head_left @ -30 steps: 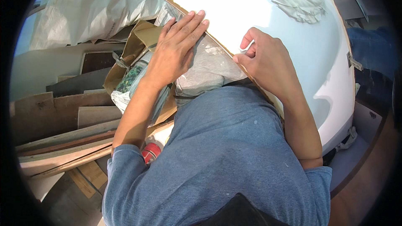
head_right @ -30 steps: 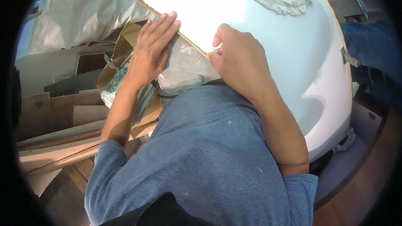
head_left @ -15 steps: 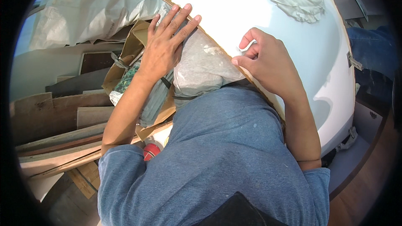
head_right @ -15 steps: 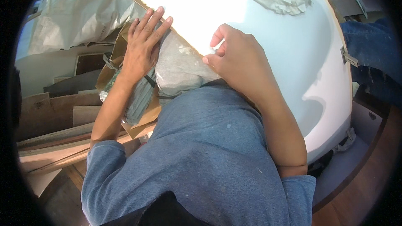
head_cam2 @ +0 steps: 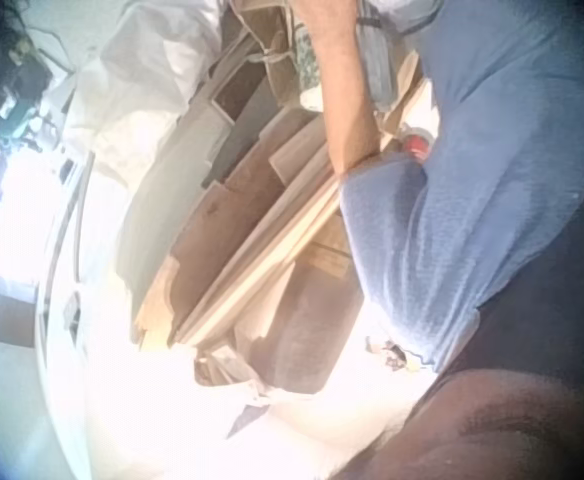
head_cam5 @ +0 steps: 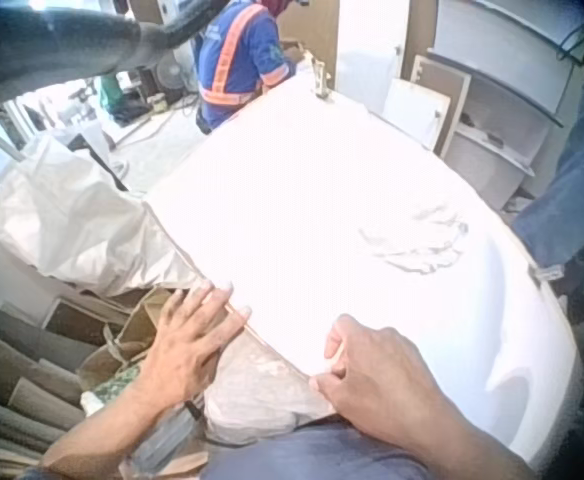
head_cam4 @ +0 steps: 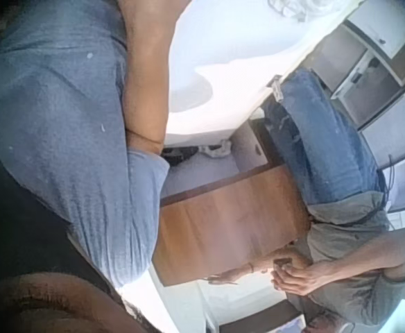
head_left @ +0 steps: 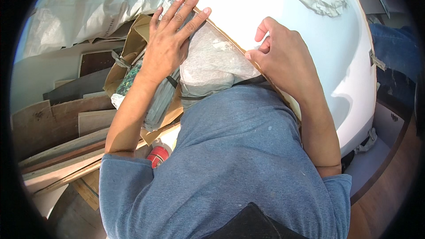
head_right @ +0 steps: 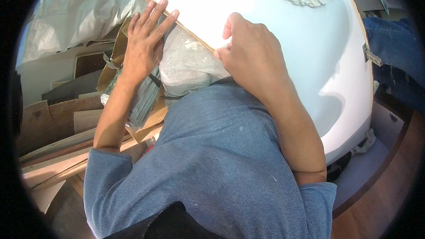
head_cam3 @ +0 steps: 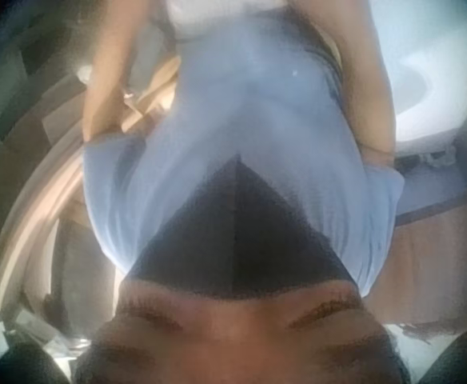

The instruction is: The person applies a thin strip of edge banding to the exposed edge of a white board. They press the strip along the edge with their fingers, smooth it down, and peel off the protective backing as they work along the length of the board.

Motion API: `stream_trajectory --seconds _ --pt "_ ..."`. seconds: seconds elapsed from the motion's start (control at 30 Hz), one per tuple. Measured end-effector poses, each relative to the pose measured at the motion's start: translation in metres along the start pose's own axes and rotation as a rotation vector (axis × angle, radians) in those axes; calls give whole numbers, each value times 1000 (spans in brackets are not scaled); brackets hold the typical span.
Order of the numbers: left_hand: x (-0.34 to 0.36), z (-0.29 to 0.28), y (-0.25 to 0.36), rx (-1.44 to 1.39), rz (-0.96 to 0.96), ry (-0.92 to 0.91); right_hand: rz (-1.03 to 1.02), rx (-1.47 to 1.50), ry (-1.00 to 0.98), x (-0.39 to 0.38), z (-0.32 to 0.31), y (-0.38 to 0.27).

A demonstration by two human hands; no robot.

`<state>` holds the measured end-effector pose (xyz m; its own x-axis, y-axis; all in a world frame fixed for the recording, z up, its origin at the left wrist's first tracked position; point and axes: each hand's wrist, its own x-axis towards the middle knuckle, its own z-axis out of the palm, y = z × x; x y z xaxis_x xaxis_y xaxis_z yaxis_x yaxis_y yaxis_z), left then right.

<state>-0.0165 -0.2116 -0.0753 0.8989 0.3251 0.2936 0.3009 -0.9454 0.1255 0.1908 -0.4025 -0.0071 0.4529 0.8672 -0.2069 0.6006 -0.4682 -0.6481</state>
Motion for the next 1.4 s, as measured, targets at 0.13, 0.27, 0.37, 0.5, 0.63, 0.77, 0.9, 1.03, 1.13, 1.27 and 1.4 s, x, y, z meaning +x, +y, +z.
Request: stream_trajectory --seconds 0.13,0.27,0.37,0.5,0.63,0.77,0.9,1.03,1.13,1.27,1.4 --pt "1 -1 0 1 1 -8 5 -33 -6 1 0 -2" --pt "1 2 -2 -16 4 1 27 -69 -22 2 0 -4" --pt "1 2 -2 -17 7 2 37 -74 -25 2 0 -4" --pt "0 2 -3 -10 8 5 32 -72 -38 3 -1 -6" --pt "1 0 -2 -9 9 1 33 -87 -50 3 -2 -5" --pt "1 -2 0 -8 -4 -10 11 -109 -34 4 1 -4" --pt "0 -5 18 133 25 -90 -46 -162 -17 8 3 -4" --pt "4 -14 55 69 128 -208 -40 -166 -34 8 0 -7" --pt "0 -16 74 -40 120 -275 -25 -72 -76 7 -5 -5" --pt "0 -14 76 34 139 -300 55 194 -196 2 -21 9" --pt "-1 -13 72 42 156 -301 110 283 -188 -5 -24 9"
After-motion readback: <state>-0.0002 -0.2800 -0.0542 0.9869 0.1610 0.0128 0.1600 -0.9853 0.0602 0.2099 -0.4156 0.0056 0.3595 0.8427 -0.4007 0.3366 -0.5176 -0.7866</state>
